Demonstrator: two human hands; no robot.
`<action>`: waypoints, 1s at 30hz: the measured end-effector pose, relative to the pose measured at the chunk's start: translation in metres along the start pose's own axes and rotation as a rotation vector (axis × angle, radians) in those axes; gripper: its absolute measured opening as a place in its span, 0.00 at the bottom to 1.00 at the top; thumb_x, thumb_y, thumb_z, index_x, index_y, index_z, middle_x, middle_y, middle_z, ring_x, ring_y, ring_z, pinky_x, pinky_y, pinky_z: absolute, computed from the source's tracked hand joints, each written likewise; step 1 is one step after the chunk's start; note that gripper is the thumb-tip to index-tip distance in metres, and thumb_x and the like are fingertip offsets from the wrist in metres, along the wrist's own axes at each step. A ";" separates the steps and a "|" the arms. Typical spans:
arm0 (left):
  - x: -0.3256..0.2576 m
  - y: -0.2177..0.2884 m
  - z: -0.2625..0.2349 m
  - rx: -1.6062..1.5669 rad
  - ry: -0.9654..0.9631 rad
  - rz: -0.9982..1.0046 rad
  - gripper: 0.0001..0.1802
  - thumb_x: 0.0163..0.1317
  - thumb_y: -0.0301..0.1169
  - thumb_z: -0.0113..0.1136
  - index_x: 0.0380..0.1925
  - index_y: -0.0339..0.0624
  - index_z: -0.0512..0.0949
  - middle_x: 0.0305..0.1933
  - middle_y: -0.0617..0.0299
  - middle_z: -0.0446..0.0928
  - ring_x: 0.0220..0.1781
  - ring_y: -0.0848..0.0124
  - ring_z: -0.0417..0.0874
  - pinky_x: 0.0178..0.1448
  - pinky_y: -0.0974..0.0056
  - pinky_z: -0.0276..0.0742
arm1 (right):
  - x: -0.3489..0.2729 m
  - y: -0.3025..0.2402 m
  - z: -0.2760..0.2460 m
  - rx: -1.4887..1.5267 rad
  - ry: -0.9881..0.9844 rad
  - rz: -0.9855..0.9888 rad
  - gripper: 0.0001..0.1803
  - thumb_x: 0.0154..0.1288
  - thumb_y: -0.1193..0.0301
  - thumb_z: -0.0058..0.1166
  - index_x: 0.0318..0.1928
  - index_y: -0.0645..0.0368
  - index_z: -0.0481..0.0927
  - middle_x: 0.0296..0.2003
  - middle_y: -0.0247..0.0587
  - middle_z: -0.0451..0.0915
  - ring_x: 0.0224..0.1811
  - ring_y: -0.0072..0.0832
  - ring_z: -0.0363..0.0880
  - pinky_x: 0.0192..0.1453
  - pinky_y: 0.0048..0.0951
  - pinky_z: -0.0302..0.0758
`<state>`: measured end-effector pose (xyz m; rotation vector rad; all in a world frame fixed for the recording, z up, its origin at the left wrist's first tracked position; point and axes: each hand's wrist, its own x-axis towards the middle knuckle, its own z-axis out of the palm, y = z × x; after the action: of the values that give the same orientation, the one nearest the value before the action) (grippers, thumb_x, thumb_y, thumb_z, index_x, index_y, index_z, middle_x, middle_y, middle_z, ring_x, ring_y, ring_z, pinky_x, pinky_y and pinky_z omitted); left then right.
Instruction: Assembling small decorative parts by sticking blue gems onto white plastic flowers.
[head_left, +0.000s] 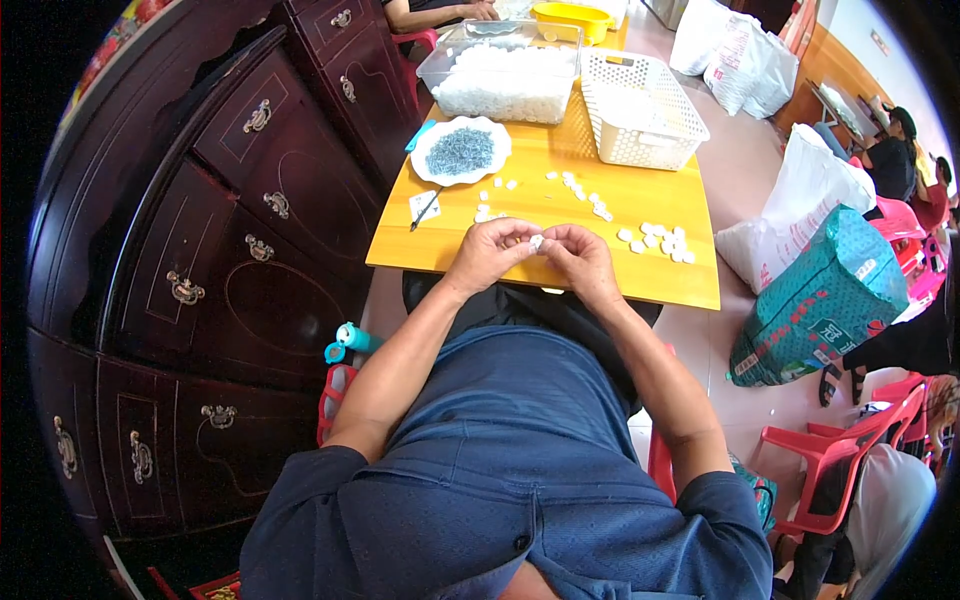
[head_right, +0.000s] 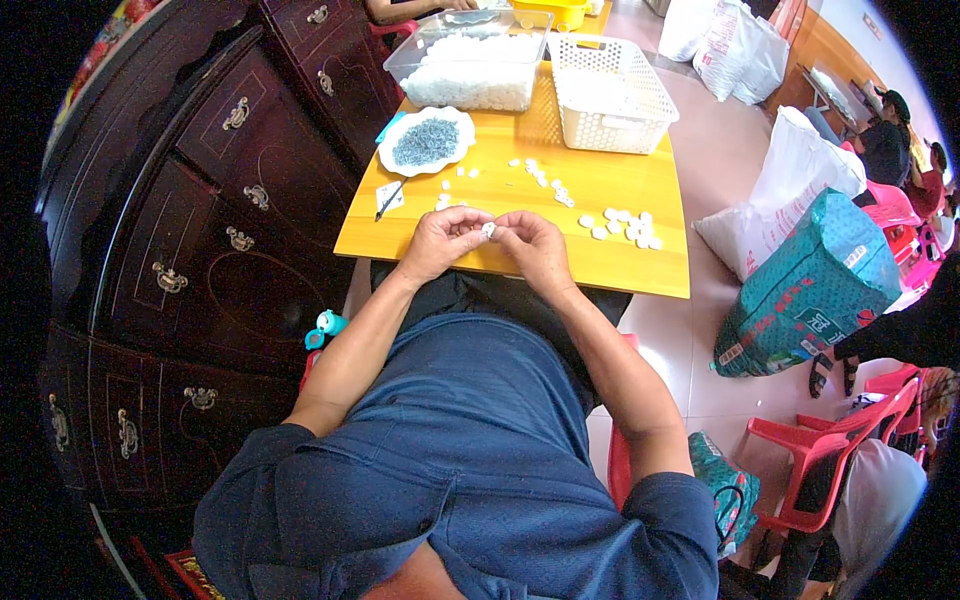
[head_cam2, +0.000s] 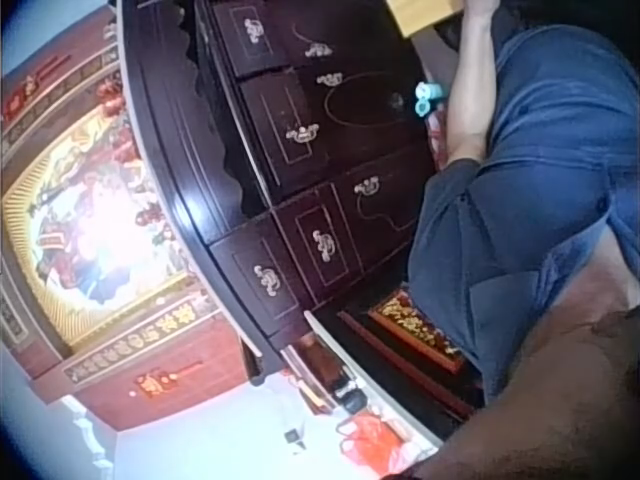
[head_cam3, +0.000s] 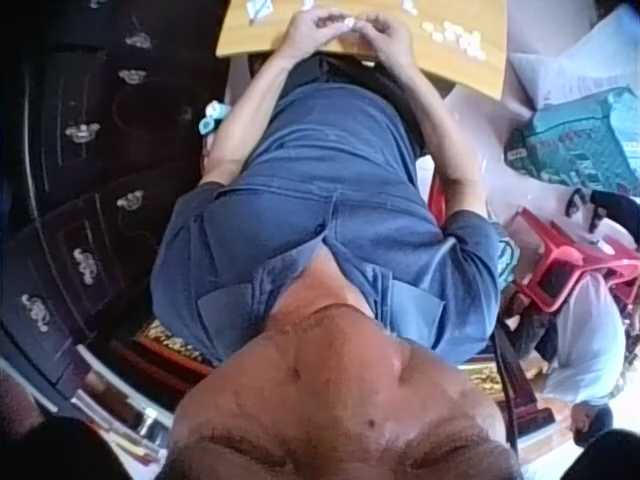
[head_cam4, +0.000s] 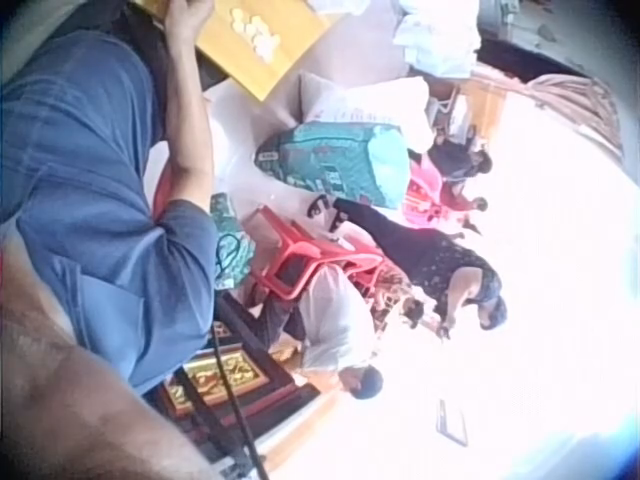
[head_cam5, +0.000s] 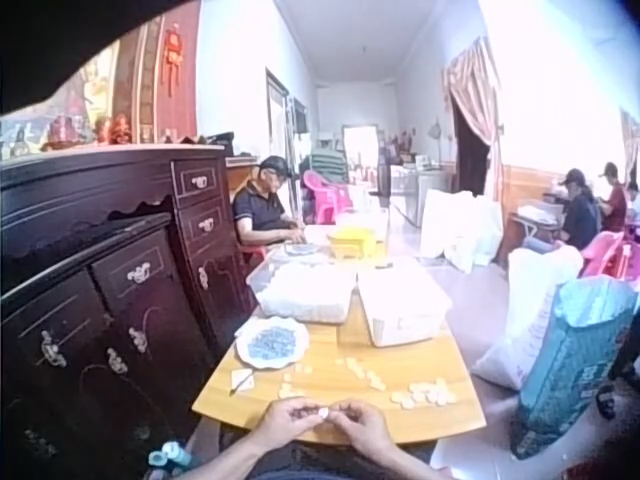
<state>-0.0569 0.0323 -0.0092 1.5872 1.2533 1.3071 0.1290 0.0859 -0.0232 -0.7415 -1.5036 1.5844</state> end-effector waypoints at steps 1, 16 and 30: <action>0.000 0.001 0.000 0.000 0.001 0.000 0.11 0.63 0.23 0.66 0.46 0.35 0.84 0.39 0.66 0.83 0.38 0.80 0.81 0.44 0.74 0.78 | -0.001 -0.002 0.000 0.002 -0.010 0.029 0.06 0.69 0.73 0.60 0.42 0.64 0.82 0.33 0.31 0.84 0.33 0.14 0.79 0.38 0.18 0.75; -0.007 0.036 0.017 0.540 0.142 0.249 0.20 0.52 0.27 0.71 0.47 0.39 0.81 0.37 0.59 0.81 0.30 0.70 0.80 0.38 0.66 0.79 | -0.003 -0.007 0.005 0.168 -0.045 0.119 0.08 0.72 0.67 0.58 0.39 0.59 0.82 0.30 0.27 0.81 0.28 0.12 0.74 0.34 0.16 0.70; -0.009 0.035 0.016 0.658 0.157 0.402 0.17 0.54 0.28 0.68 0.45 0.37 0.82 0.39 0.54 0.83 0.32 0.61 0.85 0.39 0.61 0.82 | 0.001 -0.007 -0.002 0.181 -0.078 0.288 0.12 0.74 0.61 0.57 0.37 0.56 0.84 0.30 0.28 0.83 0.30 0.13 0.78 0.37 0.16 0.76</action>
<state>-0.0329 0.0154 0.0172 2.3274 1.6307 1.3513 0.1317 0.0874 -0.0161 -0.8281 -1.3291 1.9561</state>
